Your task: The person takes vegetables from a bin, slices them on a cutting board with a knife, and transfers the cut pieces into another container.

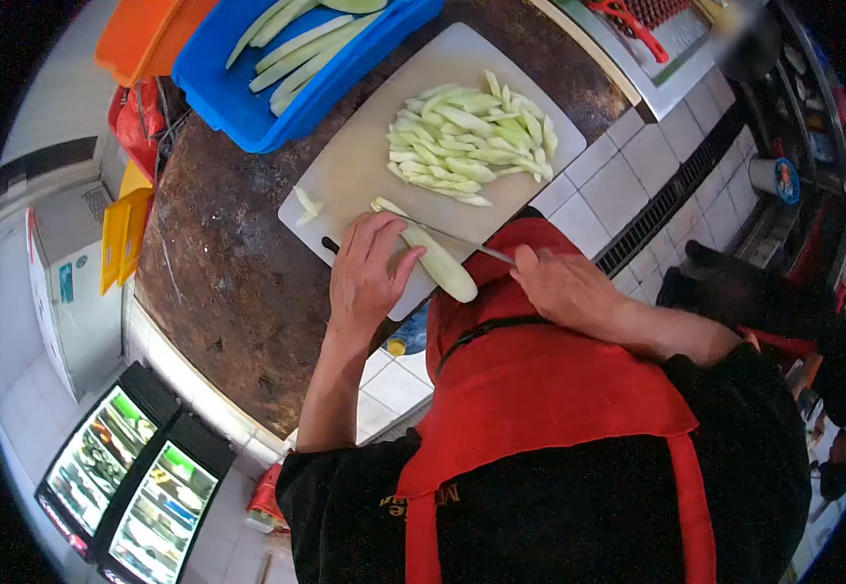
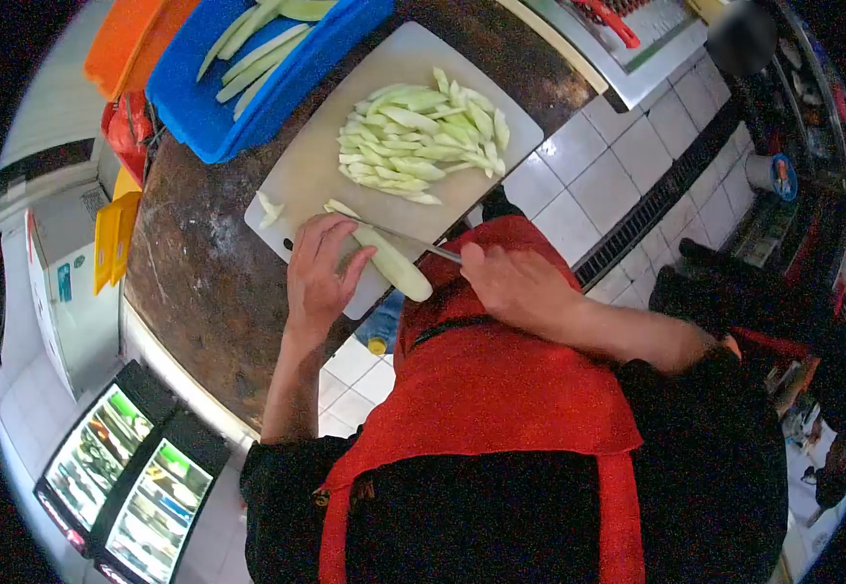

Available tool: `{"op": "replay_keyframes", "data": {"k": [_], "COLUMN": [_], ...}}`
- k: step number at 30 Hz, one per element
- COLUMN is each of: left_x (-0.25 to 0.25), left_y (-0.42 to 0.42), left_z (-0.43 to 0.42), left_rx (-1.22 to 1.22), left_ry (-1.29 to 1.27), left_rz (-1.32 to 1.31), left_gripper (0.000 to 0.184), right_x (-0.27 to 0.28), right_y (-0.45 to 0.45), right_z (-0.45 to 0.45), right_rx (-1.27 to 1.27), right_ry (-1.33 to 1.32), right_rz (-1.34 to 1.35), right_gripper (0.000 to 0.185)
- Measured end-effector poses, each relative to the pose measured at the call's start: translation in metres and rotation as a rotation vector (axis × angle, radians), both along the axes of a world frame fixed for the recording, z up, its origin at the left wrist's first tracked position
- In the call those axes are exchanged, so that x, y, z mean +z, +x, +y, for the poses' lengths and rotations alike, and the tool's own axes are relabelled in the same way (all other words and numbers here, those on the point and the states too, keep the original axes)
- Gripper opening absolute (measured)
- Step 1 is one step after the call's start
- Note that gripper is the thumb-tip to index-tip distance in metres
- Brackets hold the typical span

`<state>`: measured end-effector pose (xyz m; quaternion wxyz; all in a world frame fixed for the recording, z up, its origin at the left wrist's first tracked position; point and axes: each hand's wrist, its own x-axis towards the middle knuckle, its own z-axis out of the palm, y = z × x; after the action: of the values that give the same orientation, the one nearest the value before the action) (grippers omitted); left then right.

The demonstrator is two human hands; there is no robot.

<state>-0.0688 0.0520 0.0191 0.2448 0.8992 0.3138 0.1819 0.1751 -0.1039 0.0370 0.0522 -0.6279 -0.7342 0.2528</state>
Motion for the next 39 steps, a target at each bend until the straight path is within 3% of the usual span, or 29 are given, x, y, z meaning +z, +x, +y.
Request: {"op": "replay_keyframes", "data": {"k": [2,6,11,14,18,21,23,26,29,32,36,39], "left_x": [-0.001,-0.002,-0.007,-0.009,-0.006,-0.008,-0.008,-0.007,-0.013,-0.015,-0.005,-0.006], "left_y": [0.001,0.002,0.000,0.002,0.005,0.004,0.006,0.005,0.004,0.005,0.005,0.005], "left_z": [-0.003,-0.008,-0.011,-0.016,-0.019,-0.023,-0.026,-0.028,-0.032,-0.037,-0.040,-0.045], "left_rx": [0.008,0.013,0.000,0.020,0.026,0.025,0.015,0.021,0.004,-0.016,0.001,0.038], "left_ry": [-0.007,0.010,0.001,0.025,0.049,0.032,0.023,0.039,0.043,0.056,0.057,0.037], "left_rz": [-0.004,-0.001,-0.014,-0.038,-0.051,-0.067,-0.071,-0.065,-0.086,-0.101,-0.083,-0.078], "left_gripper": [0.035,0.030,0.026,0.028,0.030,0.031,0.031,0.027,0.022,0.020,0.021,0.021], "right_x": [-0.025,-0.017,0.011,-0.016,0.005,0.013,-0.016,-0.006,0.023,-0.014,0.002,0.019], "right_y": [-0.004,-0.010,0.007,-0.004,0.004,0.009,0.006,0.002,0.016,0.009,0.013,0.022], "right_z": [0.011,0.018,0.004,0.015,0.020,0.007,0.008,0.016,-0.005,-0.001,0.008,-0.007], "right_rx": [-0.024,-0.020,0.060,-0.010,0.015,0.065,0.023,0.050,0.105,0.029,0.100,0.095], "right_ry": [0.017,0.102,-0.191,-0.072,-0.066,-0.273,-0.125,0.018,-0.189,-0.073,-0.009,-0.217], "right_rz": [0.057,0.024,-0.047,-0.019,0.035,-0.070,-0.008,0.021,-0.052,-0.071,-0.031,-0.048], "right_gripper": [0.016,0.013,0.012,0.011,0.011,0.011,0.011,0.011,0.012,0.011,0.011,0.011]}}
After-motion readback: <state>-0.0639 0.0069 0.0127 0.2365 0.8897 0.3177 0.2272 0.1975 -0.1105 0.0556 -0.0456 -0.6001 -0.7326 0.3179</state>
